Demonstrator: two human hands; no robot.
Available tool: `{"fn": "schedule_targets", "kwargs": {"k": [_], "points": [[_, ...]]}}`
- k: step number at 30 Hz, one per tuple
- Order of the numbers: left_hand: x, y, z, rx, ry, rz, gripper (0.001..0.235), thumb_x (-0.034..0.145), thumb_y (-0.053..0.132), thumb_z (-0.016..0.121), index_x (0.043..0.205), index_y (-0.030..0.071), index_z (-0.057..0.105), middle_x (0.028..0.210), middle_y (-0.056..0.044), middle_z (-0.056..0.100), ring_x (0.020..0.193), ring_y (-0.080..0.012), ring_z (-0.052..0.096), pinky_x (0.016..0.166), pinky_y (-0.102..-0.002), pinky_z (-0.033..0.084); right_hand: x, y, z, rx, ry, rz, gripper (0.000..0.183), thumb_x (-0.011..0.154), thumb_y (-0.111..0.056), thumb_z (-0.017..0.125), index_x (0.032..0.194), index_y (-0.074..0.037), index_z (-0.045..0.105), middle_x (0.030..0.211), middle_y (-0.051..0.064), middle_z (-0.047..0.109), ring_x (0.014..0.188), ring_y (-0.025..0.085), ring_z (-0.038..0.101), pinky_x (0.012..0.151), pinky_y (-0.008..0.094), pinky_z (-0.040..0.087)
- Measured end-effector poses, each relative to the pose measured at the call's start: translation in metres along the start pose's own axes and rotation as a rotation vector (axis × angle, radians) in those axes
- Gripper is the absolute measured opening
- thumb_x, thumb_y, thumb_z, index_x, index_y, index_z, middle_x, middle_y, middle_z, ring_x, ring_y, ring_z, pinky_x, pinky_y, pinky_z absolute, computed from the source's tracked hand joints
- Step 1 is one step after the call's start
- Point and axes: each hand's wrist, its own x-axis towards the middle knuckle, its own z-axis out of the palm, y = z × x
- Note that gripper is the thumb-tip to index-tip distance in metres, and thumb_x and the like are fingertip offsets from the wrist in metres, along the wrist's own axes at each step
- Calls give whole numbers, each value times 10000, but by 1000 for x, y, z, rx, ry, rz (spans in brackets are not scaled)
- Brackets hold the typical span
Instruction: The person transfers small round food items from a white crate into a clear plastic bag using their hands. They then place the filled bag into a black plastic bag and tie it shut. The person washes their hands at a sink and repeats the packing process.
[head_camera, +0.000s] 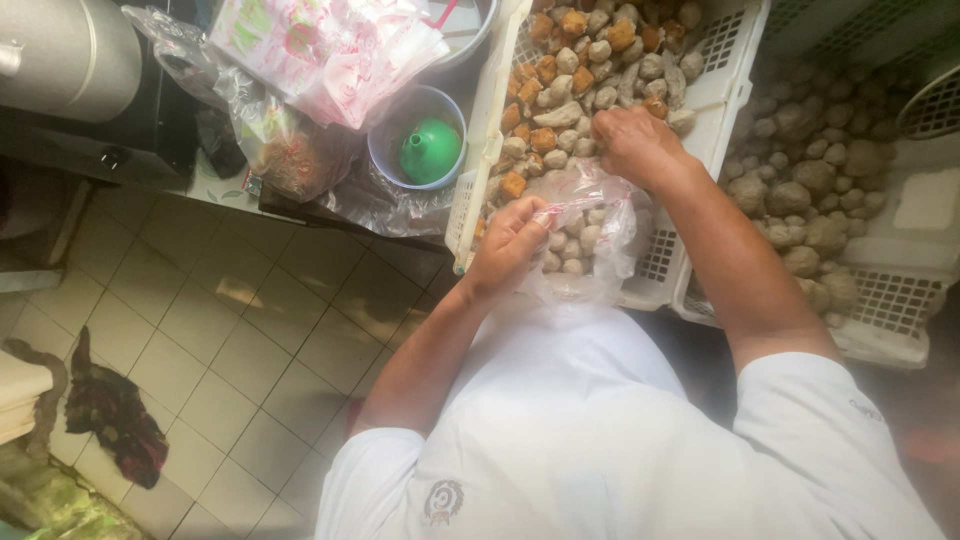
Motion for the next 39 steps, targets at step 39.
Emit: {"fn": "schedule_targets", "kwargs": {"k": [39], "points": [[-2, 6, 4, 29, 56, 19, 236, 1117, 161, 478, 1270, 15, 582, 721, 103, 373, 597, -16, 301, 523, -203, 243, 22, -8, 3, 566, 139, 262, 292, 1024, -239, 601, 1251, -60, 557, 1102, 174, 674, 976, 236, 642, 810, 402, 533]]}}
